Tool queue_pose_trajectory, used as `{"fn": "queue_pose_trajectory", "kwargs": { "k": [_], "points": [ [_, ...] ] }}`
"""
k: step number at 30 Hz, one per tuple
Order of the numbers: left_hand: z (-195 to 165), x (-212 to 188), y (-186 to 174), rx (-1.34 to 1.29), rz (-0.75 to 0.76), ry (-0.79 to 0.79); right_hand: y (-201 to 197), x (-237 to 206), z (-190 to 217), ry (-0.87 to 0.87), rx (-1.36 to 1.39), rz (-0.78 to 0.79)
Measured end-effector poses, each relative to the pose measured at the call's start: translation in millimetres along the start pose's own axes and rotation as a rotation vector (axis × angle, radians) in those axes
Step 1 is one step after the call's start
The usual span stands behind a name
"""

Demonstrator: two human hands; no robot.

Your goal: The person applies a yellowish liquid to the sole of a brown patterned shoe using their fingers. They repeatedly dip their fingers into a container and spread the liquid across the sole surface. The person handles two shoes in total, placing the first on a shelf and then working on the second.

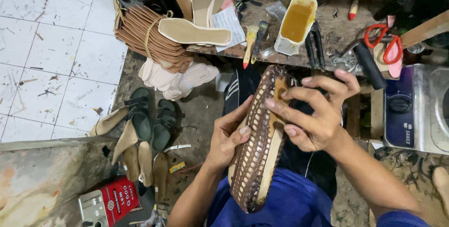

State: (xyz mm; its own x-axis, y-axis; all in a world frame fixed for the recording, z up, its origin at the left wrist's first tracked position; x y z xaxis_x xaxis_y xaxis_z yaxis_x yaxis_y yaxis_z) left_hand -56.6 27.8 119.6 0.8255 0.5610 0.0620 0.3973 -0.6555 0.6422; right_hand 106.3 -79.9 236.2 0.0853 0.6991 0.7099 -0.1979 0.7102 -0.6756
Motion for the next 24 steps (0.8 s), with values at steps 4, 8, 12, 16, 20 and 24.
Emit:
{"fn": "queue_pose_trajectory", "kwargs": {
  "k": [4, 8, 12, 16, 20, 24],
  "points": [
    [-0.6, -0.5, -0.1, 0.010, 0.006, 0.007, -1.2, -0.8, -3.4, 0.006, -0.027, -0.011],
    [-1.3, -0.1, -0.1, 0.005, 0.017, 0.016, 0.6, -1.3, -3.4, -0.027, 0.009, 0.018],
    [-1.5, 0.3, -0.4, -0.005, -0.012, -0.003, 1.0, -2.3, -2.8, -0.028, 0.010, -0.019],
    [-2.8, 0.4, 1.5, -0.022, -0.004, -0.018, 1.6, -4.2, -1.3, -0.072, 0.066, 0.001],
    [-4.2, 1.0, 2.3, -0.009, -0.003, -0.035, -0.4, -4.3, -0.8, -0.085, 0.039, -0.014],
    [-4.7, 2.2, 3.1, -0.010, 0.012, -0.022, -1.1, -3.1, 2.9, -0.111, 0.024, 0.008]
  ]
}}
Point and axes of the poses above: each hand's wrist, its own x-axis towards the middle knuckle, its own y-axis out of the palm, z = x × y, the point moved 4 cm from there along x, towards the middle knuckle, and after that the axes turned 5 degrees about y, right-handed, at the moved point
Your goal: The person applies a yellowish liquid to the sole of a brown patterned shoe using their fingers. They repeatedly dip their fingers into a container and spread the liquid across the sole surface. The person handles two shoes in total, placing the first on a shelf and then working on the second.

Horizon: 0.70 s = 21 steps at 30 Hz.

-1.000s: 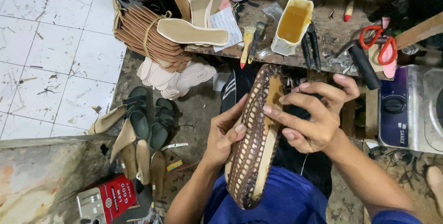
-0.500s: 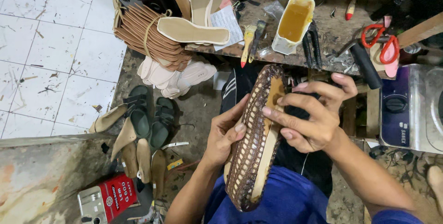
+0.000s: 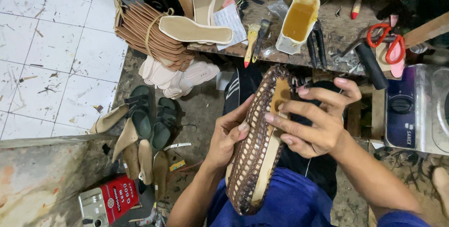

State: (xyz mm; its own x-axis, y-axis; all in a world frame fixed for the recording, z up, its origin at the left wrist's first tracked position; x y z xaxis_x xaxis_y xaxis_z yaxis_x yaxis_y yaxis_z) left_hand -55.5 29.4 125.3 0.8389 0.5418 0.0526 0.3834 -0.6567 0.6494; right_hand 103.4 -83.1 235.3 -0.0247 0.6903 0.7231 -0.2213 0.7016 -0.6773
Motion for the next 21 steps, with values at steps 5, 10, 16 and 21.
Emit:
{"fn": "queue_pose_trajectory", "kwargs": {
  "k": [5, 10, 16, 21],
  "points": [
    [1.3, -0.2, -1.1, -0.001, 0.007, -0.009, -0.2, 0.4, 1.2, 0.022, -0.003, -0.008],
    [3.0, 0.3, -3.1, 0.012, -0.006, -0.018, 1.9, -2.9, -1.2, 0.009, -0.011, -0.012],
    [3.1, -0.4, -3.2, 0.016, -0.008, -0.017, 2.6, -6.0, -0.1, -0.044, 0.005, 0.007],
    [3.8, 0.1, -4.5, 0.044, -0.018, -0.025, 0.7, -4.7, 1.5, -0.041, -0.014, 0.015]
  ]
}}
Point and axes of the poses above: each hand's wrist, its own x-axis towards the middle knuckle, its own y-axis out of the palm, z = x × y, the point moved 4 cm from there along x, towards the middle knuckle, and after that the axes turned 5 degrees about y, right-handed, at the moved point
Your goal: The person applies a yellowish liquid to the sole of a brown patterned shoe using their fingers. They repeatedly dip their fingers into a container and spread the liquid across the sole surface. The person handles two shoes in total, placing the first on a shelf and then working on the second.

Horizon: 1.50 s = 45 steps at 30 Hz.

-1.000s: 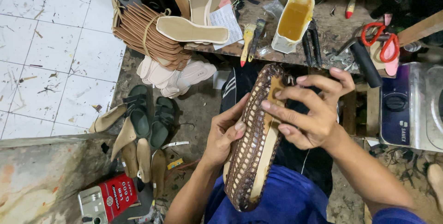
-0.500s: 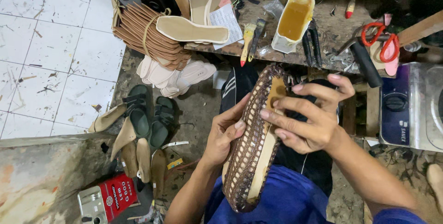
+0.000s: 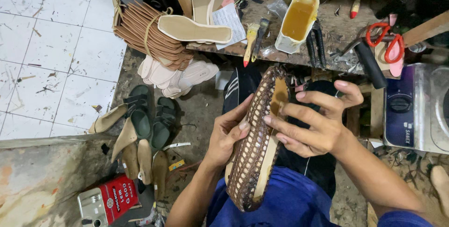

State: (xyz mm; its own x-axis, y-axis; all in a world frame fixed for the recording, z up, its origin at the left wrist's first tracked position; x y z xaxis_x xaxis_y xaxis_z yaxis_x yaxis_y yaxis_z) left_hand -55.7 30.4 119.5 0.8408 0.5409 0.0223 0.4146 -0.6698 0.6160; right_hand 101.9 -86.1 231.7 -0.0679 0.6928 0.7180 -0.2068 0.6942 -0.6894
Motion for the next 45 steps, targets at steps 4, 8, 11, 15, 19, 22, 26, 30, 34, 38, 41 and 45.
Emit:
{"fn": "queue_pose_trajectory", "kwargs": {
  "k": [4, 8, 11, 15, 19, 22, 26, 30, 34, 38, 41, 45],
  "points": [
    [-1, -1, 0, -0.022, 0.028, 0.019, 0, 3, -4, 0.068, 0.081, 0.017],
    [0, -3, 1, -0.041, 0.034, -0.001, 1, 5, -6, 0.161, 0.131, 0.034],
    [-1, -3, 3, -0.017, 0.061, 0.019, -1, 7, -6, 0.209, 0.087, 0.033],
    [1, -5, 3, -0.035, 0.053, -0.011, -2, 9, -6, 0.260, 0.104, 0.044],
    [5, -5, 0, -0.031, 0.054, -0.002, -4, 8, -2, 0.178, 0.124, -0.030],
    [8, -5, 0, -0.071, 0.073, 0.024, 3, 7, -21, 0.322, 0.034, 0.070],
    [14, -6, -1, -0.363, -0.051, -0.052, 26, 9, -102, 0.636, 0.116, 0.039],
    [14, -14, 3, -0.496, -0.099, -0.141, 78, -4, -172, 0.661, -0.073, 0.269],
    [9, -14, 2, -0.437, -0.132, -0.068, 105, -11, -184, 0.501, -0.191, 0.303],
    [6, -7, -8, -0.413, -0.172, -0.055, 104, -11, -185, 0.454, -0.229, 0.255],
    [6, -4, -12, -0.321, -0.176, -0.025, 93, -12, -181, 0.568, -0.193, 0.308],
    [10, 8, -13, -0.205, -0.204, -0.001, 58, -3, -142, 0.644, 0.218, 0.149]
  ]
}}
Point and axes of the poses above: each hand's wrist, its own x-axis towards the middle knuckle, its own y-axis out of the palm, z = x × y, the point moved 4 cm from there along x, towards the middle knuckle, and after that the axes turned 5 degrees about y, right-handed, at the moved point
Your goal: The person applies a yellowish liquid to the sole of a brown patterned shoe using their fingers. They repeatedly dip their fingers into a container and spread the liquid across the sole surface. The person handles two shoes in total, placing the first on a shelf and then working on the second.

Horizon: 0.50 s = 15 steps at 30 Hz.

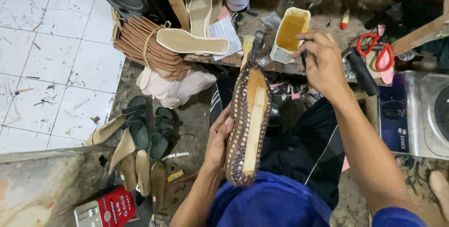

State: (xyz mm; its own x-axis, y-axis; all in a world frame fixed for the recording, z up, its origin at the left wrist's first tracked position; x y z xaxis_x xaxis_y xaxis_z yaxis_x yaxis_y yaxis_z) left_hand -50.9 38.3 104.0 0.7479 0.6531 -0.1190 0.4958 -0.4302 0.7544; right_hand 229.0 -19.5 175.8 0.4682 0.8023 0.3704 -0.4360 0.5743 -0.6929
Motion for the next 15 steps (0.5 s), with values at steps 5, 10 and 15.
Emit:
{"fn": "queue_pose_trajectory", "kwargs": {
  "k": [5, 10, 15],
  "points": [
    [3, 9, 7, 0.053, 0.048, 0.010, -21, -57, 87, -0.171, 0.235, 0.001],
    [1, 9, 16, 0.086, 0.125, 0.048, -15, -77, 119, -0.170, 0.329, 0.093],
    [-1, 6, 18, 0.128, 0.116, 0.031, -12, -83, 120, -0.254, 0.032, -0.010]
  ]
}}
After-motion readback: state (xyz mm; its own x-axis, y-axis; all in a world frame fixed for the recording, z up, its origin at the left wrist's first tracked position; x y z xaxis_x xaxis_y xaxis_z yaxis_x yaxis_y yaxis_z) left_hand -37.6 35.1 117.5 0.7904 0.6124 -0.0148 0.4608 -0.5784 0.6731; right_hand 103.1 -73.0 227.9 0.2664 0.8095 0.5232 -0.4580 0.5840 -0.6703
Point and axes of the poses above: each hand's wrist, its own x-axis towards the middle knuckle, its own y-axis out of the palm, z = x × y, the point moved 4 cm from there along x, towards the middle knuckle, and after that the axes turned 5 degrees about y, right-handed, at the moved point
